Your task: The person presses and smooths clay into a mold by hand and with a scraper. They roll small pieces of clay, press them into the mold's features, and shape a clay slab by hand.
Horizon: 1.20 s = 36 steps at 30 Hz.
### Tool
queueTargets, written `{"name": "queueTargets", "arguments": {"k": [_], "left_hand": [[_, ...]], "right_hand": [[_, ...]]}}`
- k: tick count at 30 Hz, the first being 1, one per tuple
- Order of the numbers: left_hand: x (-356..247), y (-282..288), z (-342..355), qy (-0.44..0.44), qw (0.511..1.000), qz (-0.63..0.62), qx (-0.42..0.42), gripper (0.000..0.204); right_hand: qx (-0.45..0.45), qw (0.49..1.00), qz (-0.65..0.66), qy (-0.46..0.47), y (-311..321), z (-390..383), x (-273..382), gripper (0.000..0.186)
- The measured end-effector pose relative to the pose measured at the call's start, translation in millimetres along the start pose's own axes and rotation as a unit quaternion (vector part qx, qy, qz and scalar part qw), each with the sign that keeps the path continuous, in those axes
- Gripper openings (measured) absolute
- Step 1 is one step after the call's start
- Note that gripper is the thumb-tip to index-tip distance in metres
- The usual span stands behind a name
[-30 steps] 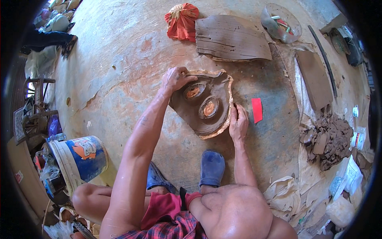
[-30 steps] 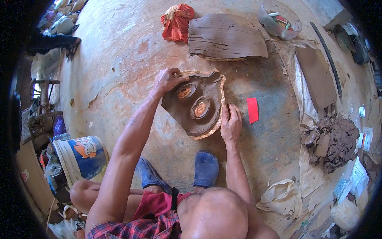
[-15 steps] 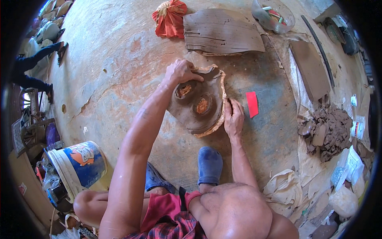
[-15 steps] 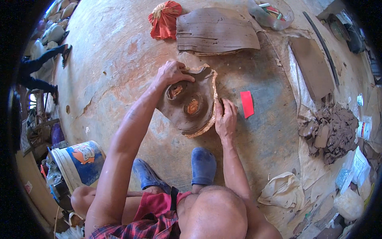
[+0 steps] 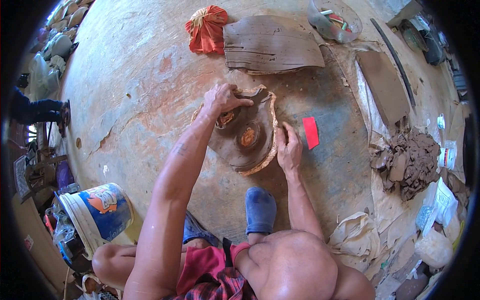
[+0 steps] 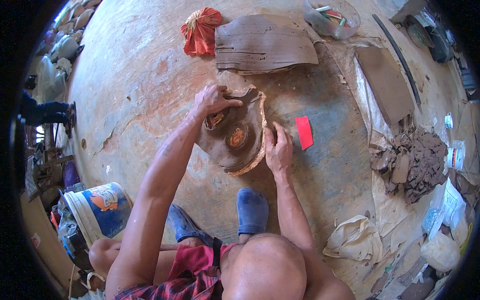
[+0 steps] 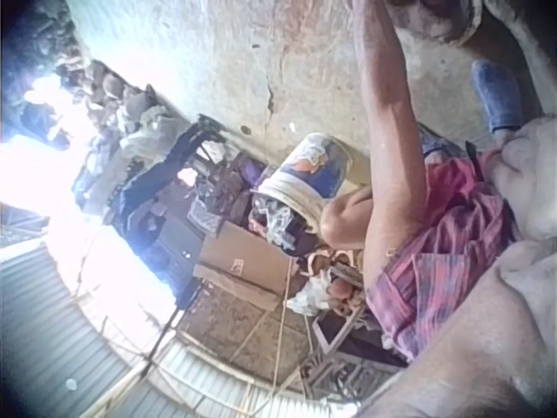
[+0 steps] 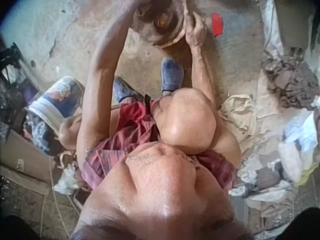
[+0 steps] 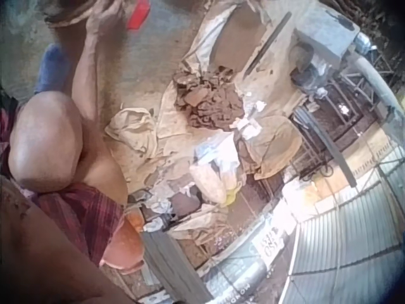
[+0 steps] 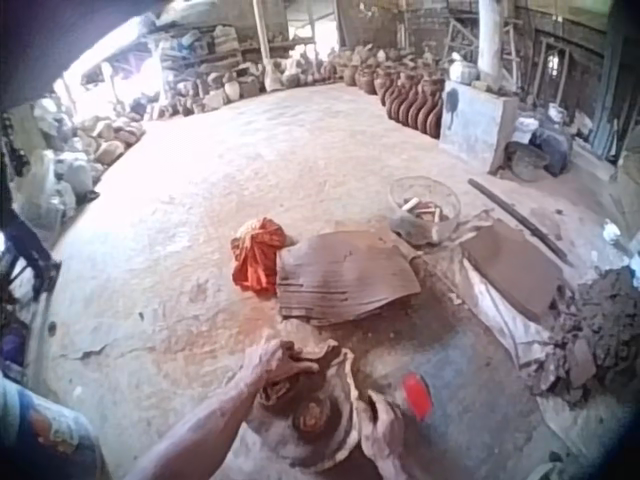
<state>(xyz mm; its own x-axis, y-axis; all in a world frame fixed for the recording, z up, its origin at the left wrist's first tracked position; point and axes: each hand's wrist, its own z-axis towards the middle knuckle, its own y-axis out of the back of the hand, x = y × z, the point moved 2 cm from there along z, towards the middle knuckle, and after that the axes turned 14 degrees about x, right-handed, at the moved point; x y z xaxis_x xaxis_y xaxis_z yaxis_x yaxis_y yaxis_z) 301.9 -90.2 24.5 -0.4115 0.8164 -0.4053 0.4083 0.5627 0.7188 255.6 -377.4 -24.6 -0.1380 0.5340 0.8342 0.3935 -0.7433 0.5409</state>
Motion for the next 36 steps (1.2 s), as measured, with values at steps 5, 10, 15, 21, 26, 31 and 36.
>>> {"name": "queueTargets", "arguments": {"k": [5, 10, 15, 21, 26, 31, 36], "left_hand": [[9.3, -7.0, -3.1, -0.006, 0.998, 0.016, -0.054, 0.089], [1.5, -10.4, 0.5, 0.019, 1.000, 0.017, 0.000, 0.091], [9.0, -8.8, -1.5, 0.024, 0.999, 0.025, -0.003, 0.089], [4.4, -8.3, -1.7, 0.021, 1.000, 0.006, -0.015, 0.085], [1.9, -9.0, -1.3, 0.017, 1.000, 0.001, -0.020, 0.086], [2.0, -8.0, -1.5, 0.011, 1.000, 0.015, -0.007, 0.092], [4.9, -5.3, -1.6, 0.012, 1.000, 0.005, 0.012, 0.092]], "right_hand": [[-0.006, 1.000, 0.019, 0.005, 7.6, 69.1, 37.9, 0.042], [0.080, 0.985, -0.155, 0.011, -1.4, 130.4, 63.0, 0.045], [0.087, 0.974, -0.207, -0.022, -10.0, 131.4, 94.3, 0.046], [0.076, 0.967, -0.242, 0.011, -8.8, 145.2, 89.8, 0.031], [0.067, 0.958, -0.278, 0.037, -2.7, 161.3, 65.3, 0.023], [-0.070, 0.996, -0.055, -0.002, 34.1, 158.8, 31.9, 0.019], [-0.009, 0.999, 0.043, 0.030, 33.7, 132.8, 11.5, 0.018]]}}
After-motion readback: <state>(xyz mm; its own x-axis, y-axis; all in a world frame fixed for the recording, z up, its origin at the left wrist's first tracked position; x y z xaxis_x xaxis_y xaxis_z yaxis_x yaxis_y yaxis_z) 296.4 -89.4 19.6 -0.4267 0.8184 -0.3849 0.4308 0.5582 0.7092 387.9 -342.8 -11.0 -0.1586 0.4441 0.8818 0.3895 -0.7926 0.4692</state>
